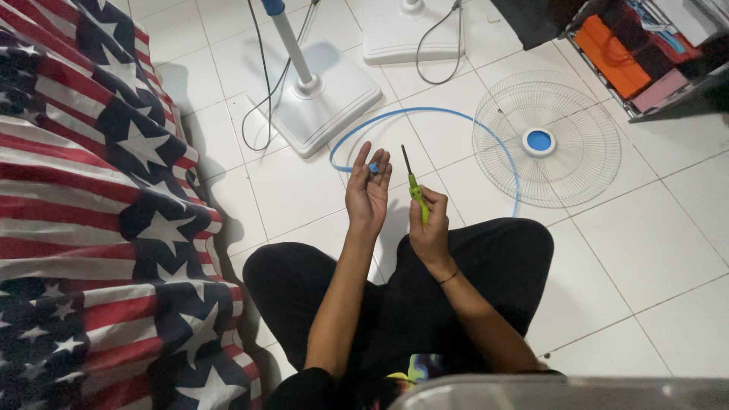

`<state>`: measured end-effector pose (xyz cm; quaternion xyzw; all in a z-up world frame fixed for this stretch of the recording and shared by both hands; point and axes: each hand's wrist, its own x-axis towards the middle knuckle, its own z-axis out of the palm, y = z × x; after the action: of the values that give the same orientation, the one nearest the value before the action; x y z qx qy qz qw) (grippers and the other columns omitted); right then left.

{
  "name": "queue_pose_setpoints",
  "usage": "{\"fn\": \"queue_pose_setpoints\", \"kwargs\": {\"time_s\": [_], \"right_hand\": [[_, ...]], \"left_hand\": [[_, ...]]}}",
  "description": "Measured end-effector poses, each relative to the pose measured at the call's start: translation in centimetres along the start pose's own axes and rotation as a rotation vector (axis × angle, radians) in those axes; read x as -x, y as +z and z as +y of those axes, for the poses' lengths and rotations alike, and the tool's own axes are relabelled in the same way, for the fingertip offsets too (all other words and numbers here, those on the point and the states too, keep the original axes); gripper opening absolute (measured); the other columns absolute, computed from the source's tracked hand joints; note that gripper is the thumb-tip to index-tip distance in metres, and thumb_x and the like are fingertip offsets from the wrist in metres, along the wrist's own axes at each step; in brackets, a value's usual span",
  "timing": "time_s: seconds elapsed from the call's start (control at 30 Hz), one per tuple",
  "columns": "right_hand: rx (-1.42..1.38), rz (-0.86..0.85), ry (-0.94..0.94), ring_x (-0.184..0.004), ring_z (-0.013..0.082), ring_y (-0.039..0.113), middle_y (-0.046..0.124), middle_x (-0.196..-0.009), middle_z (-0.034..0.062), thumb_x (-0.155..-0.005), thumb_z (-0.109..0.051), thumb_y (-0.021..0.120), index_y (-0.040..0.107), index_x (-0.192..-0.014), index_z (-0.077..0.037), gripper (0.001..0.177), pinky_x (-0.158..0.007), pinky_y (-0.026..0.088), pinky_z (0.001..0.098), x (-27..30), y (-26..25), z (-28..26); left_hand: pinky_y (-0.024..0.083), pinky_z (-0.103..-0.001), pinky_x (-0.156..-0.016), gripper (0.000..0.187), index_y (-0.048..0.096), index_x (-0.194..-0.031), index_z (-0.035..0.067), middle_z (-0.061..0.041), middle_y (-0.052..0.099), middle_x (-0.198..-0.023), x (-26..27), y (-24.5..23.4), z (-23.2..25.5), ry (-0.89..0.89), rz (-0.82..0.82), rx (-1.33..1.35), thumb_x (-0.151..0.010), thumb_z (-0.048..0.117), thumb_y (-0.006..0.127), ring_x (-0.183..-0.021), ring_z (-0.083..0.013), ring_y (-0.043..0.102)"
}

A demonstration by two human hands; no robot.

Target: The person disassembles a standing electric fan by removing the front grille, a blue plastic ring, and the fan blades. They use a screwdriver to loosen the ring and then detach the components by hand.

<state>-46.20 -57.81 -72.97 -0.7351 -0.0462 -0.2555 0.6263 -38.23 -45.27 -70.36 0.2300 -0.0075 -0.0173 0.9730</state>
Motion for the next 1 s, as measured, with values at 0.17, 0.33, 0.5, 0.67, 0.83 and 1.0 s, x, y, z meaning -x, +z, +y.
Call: {"fn": "queue_pose_setpoints", "kwargs": {"time_s": [0.17, 0.33, 0.5, 0.67, 0.83, 1.0], "right_hand": [[0.030, -0.004, -0.027, -0.095, 0.0164, 0.067, 0.068, -0.109, 0.0148, -0.106, -0.011, 0.058, 0.050, -0.129, 0.004, 0.029, -0.082, 0.055, 0.0290, -0.2, -0.4, -1.1], [-0.005, 0.004, 0.122, -0.077, 0.0124, 0.058, 0.066, -0.093, 0.0078, -0.101, -0.010, 0.062, 0.053, -0.125, 0.003, 0.029, -0.068, 0.048, 0.0264, -0.8, -1.5, 0.1], [0.111, -0.011, 0.126, -0.077, 0.0111, 0.056, 0.061, -0.084, 0.0045, -0.097, -0.018, 0.076, 0.055, -0.098, -0.001, 0.027, -0.068, 0.050, 0.0293, -2.0, -1.9, 9.0], [0.270, -0.172, 0.393, -0.065, 0.0231, 0.053, 0.056, -0.069, 0.0119, -0.096, -0.026, 0.075, 0.055, -0.088, -0.002, 0.031, -0.062, 0.048, 0.0387, -0.3, 1.4, 18.6], [0.404, -0.360, 0.336, -0.088, 0.0400, 0.068, 0.072, -0.088, 0.0188, -0.087, -0.026, 0.077, 0.066, -0.102, -0.008, 0.025, -0.070, 0.053, 0.0471, 2.3, 5.0, 20.6], [0.562, -0.373, 0.516, -0.092, 0.0380, 0.071, 0.075, -0.095, 0.0152, -0.083, -0.029, 0.078, 0.076, -0.110, -0.020, 0.029, -0.078, 0.057, 0.0486, 1.6, 7.3, 16.4]], "left_hand": [[0.043, -0.040, -0.117, 0.046, 0.038, -0.155, 0.002, -0.021, 0.052, -0.144, 0.2, 0.5, 0.3, -0.010, -0.020, 0.009, -0.109, 0.009, 0.035, -0.138, -0.0284, 0.051], [0.042, -0.041, -0.113, 0.049, 0.031, -0.157, 0.002, -0.029, 0.044, -0.153, 0.2, 0.7, 1.2, -0.073, -0.099, 0.036, -0.108, 0.006, 0.031, -0.143, -0.0337, 0.047], [0.047, -0.039, -0.113, 0.048, 0.031, -0.157, 0.005, -0.029, 0.044, -0.153, -0.6, -0.8, 3.0, -0.157, -0.070, -0.234, -0.109, 0.006, 0.029, -0.141, -0.0327, 0.050], [0.051, -0.039, -0.108, 0.046, 0.031, -0.153, 0.010, -0.030, 0.051, -0.145, -1.9, -3.6, 3.8, -0.236, 0.010, -0.514, -0.107, 0.006, 0.028, -0.132, -0.0322, 0.057], [0.056, -0.038, -0.104, 0.041, 0.038, -0.148, 0.003, -0.029, 0.059, -0.137, -2.8, -8.0, 3.3, -0.321, 0.001, -0.700, -0.108, 0.007, 0.027, -0.124, -0.0316, 0.065], [0.057, -0.036, -0.099, 0.043, 0.042, -0.145, 0.004, -0.027, 0.062, -0.131, -2.7, -12.0, 2.5, -0.440, 0.047, -0.788, -0.104, 0.000, 0.031, -0.117, -0.0288, 0.067]]}}
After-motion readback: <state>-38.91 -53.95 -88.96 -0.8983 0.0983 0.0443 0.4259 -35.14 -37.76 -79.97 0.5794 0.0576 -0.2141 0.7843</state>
